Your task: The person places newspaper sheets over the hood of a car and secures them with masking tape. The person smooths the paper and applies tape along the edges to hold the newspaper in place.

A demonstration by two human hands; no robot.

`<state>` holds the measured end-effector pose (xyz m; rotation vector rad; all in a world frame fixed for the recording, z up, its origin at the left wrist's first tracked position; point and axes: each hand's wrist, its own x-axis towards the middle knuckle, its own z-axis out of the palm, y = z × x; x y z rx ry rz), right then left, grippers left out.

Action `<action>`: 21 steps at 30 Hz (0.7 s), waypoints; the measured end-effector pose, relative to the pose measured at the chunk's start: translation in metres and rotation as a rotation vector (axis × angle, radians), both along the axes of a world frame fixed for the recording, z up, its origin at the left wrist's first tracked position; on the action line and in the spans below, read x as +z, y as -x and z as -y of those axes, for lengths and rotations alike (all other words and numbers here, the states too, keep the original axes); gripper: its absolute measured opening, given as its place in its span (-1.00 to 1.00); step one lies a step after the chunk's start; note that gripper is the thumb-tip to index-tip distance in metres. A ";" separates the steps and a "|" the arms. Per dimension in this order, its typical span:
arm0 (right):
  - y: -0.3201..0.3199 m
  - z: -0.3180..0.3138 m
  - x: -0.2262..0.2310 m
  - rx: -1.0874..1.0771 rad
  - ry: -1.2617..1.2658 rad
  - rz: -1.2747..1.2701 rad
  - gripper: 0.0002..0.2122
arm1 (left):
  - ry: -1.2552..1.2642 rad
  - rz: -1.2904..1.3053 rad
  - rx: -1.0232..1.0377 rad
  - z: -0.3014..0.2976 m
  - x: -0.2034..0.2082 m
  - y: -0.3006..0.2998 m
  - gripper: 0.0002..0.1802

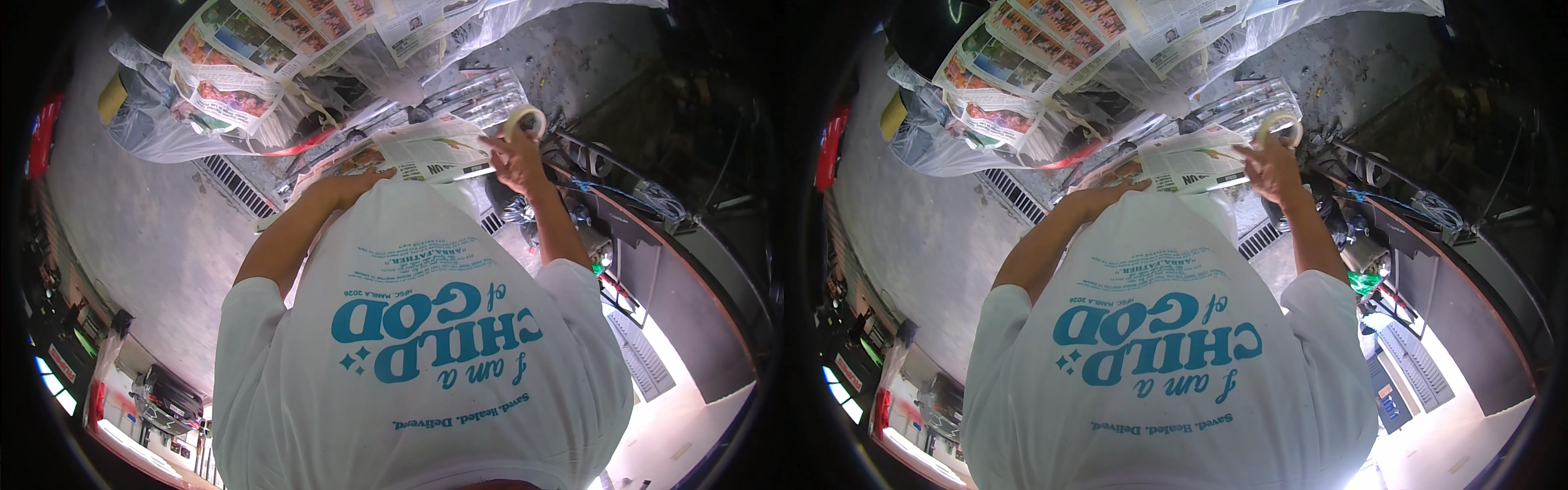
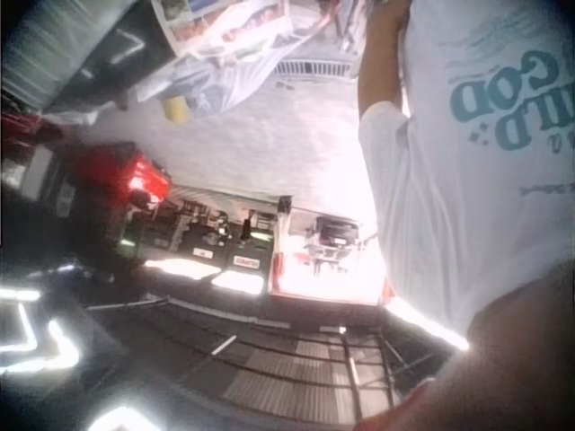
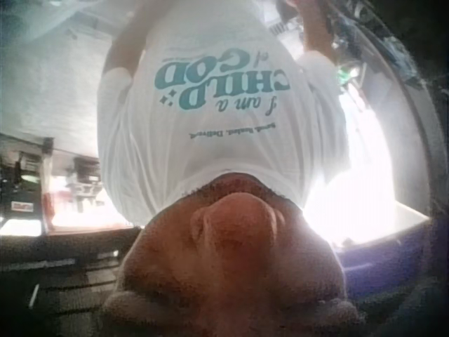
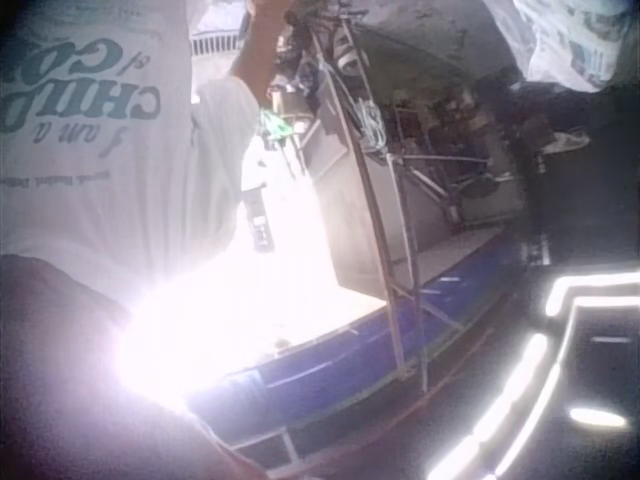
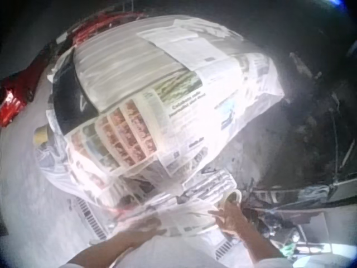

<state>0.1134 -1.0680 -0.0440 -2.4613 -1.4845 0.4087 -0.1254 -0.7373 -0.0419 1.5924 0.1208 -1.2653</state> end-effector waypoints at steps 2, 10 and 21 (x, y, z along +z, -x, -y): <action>0.026 -0.034 0.020 0.198 -0.060 -0.078 -0.58 | -0.010 -0.025 0.021 0.000 0.001 0.000 0.19; 0.067 -0.081 0.015 0.520 0.025 -0.214 -0.66 | -0.004 0.062 0.043 0.007 -0.022 0.016 -0.07; 0.032 -0.028 -0.010 0.507 -0.009 -0.048 -0.80 | -0.127 0.002 -0.009 0.001 -0.010 0.012 -0.02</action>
